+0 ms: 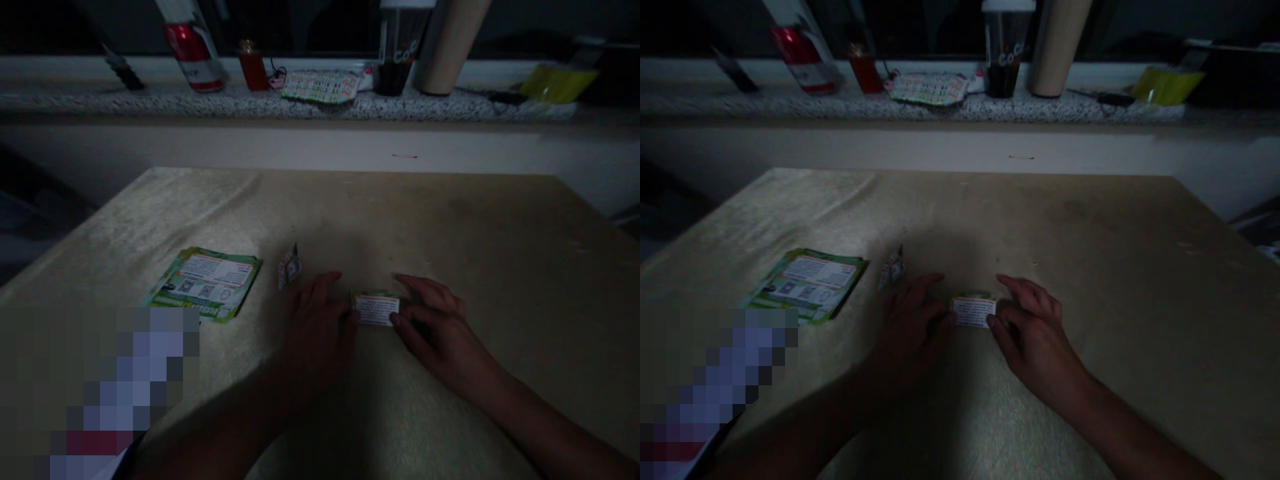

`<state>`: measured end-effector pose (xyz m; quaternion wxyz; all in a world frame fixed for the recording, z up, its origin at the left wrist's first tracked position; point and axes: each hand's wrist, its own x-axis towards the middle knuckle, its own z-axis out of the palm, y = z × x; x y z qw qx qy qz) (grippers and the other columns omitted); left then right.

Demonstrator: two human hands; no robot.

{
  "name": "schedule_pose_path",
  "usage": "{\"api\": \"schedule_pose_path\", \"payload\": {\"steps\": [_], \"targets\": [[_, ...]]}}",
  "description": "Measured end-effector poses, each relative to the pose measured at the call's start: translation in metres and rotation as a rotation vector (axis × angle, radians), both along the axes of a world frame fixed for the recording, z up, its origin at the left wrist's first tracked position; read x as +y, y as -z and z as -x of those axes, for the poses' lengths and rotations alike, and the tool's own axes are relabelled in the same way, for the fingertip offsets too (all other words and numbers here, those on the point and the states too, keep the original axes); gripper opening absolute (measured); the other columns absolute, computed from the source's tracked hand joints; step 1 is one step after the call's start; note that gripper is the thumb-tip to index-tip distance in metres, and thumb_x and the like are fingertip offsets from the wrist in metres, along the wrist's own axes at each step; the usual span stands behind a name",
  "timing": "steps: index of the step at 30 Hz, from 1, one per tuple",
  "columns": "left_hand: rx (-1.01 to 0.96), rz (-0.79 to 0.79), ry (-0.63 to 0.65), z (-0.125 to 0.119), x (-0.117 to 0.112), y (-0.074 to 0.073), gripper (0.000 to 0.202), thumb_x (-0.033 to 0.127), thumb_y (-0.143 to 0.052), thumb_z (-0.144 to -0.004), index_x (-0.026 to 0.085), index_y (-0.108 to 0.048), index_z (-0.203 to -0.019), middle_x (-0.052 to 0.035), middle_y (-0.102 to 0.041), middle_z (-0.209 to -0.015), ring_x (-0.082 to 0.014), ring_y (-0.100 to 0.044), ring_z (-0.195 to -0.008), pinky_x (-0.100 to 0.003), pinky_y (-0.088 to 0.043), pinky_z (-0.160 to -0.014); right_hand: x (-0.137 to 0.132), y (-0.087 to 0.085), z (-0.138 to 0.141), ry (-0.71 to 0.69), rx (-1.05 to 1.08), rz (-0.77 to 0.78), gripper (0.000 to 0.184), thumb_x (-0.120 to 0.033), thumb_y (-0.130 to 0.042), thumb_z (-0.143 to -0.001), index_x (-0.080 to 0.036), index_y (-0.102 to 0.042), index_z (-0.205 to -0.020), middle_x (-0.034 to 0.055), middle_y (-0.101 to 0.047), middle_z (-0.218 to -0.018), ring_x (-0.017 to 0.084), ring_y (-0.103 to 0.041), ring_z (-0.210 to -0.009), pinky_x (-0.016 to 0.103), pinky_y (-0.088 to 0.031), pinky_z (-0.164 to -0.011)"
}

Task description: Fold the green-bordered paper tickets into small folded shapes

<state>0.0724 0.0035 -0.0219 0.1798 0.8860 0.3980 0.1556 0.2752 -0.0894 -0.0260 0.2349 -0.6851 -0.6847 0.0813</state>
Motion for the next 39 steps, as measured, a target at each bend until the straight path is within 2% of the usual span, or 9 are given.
{"api": "schedule_pose_path", "payload": {"steps": [13,18,22,25,28,30,34,36,39], "targets": [[0.015,-0.090,-0.050,-0.011,-0.006,0.005,0.017,0.025,-0.057,-0.093,0.014,-0.066,-0.083,-0.0204,-0.054,-0.140,-0.0400,-0.047,-0.131,-0.066,-0.037,-0.103,0.006,0.004,0.006,0.118,0.014,-0.026,0.022,-0.029,-0.067,-0.087,-0.024,-0.070,-0.066,0.0087,-0.058,-0.142,0.042,-0.044,-0.134,0.068,-0.038,-0.096],[-0.011,-0.105,-0.014,-0.008,-0.004,0.005,0.015,0.023,-0.054,-0.094,0.013,-0.062,-0.102,-0.0208,-0.056,-0.136,-0.0369,-0.049,-0.127,-0.060,-0.038,-0.105,0.007,0.005,0.005,0.112,0.070,-0.040,0.023,-0.028,-0.065,-0.088,-0.023,-0.069,-0.065,0.0105,-0.060,-0.140,0.041,-0.044,-0.136,0.070,-0.035,-0.102],[-0.096,-0.162,0.198,-0.005,-0.004,0.001,0.044,0.028,-0.063,-0.089,0.016,-0.050,-0.130,-0.0193,-0.051,-0.142,-0.0357,-0.047,-0.129,-0.056,-0.039,-0.105,0.007,0.003,0.001,0.062,0.241,-0.033,0.027,-0.029,-0.061,-0.091,-0.022,-0.066,-0.065,0.0082,-0.061,-0.140,0.036,-0.043,-0.138,0.066,-0.033,-0.109],[-0.140,-0.289,0.199,-0.005,-0.006,-0.001,0.064,0.022,-0.064,-0.088,0.023,-0.035,-0.145,-0.0195,-0.040,-0.151,-0.0377,-0.040,-0.137,-0.058,-0.035,-0.107,0.006,-0.005,0.001,0.012,0.456,0.007,0.032,-0.032,-0.059,-0.094,-0.021,-0.064,-0.064,0.0081,-0.060,-0.140,0.032,-0.045,-0.138,0.060,-0.036,-0.111],[-0.188,-0.403,0.169,-0.004,-0.008,-0.004,0.067,0.018,-0.064,-0.088,0.033,-0.033,-0.146,-0.0154,-0.031,-0.157,-0.0387,-0.031,-0.144,-0.059,-0.032,-0.110,0.004,-0.015,0.004,-0.025,0.633,0.032,0.035,-0.034,-0.059,-0.096,-0.020,-0.062,-0.064,0.0087,-0.062,-0.136,0.030,-0.053,-0.132,0.051,-0.046,-0.107],[-0.216,-0.423,0.192,-0.003,-0.008,-0.005,0.055,0.018,-0.065,-0.089,0.033,-0.044,-0.138,-0.0135,-0.036,-0.155,-0.0378,-0.034,-0.142,-0.058,-0.032,-0.110,0.002,-0.021,0.005,-0.052,0.722,0.001,0.034,-0.035,-0.059,-0.097,-0.020,-0.063,-0.066,0.0091,-0.066,-0.130,0.028,-0.062,-0.121,0.044,-0.053,-0.099],[-0.345,-0.250,0.239,0.001,-0.006,-0.005,0.030,0.021,-0.063,-0.093,0.025,-0.058,-0.122,-0.0120,-0.059,-0.134,-0.0296,-0.054,-0.125,-0.049,-0.044,-0.103,-0.001,-0.022,0.003,-0.123,0.791,-0.100,0.020,-0.034,-0.056,-0.099,-0.023,-0.072,-0.093,0.0091,-0.070,-0.117,0.025,-0.068,-0.110,0.039,-0.058,-0.092],[-0.427,-0.035,0.200,0.002,-0.006,-0.005,0.030,0.026,-0.064,-0.092,0.025,-0.060,-0.122,-0.0090,-0.066,-0.123,-0.0260,-0.062,-0.113,-0.043,-0.051,-0.095,-0.002,-0.019,0.001,-0.130,0.762,-0.164,0.017,-0.030,-0.059,-0.097,-0.025,-0.071,-0.107,0.0091,-0.071,-0.115,0.025,-0.067,-0.110,0.040,-0.058,-0.093],[-0.541,0.338,0.124,0.000,-0.008,-0.004,0.029,0.035,-0.065,-0.092,0.025,-0.062,-0.119,-0.0040,-0.073,-0.102,-0.0213,-0.070,-0.089,-0.034,-0.058,-0.076,-0.002,-0.015,0.001,-0.148,0.665,-0.240,0.022,-0.023,-0.069,-0.090,-0.025,-0.068,-0.112,0.0094,-0.070,-0.114,0.026,-0.067,-0.109,0.042,-0.056,-0.092]]}}
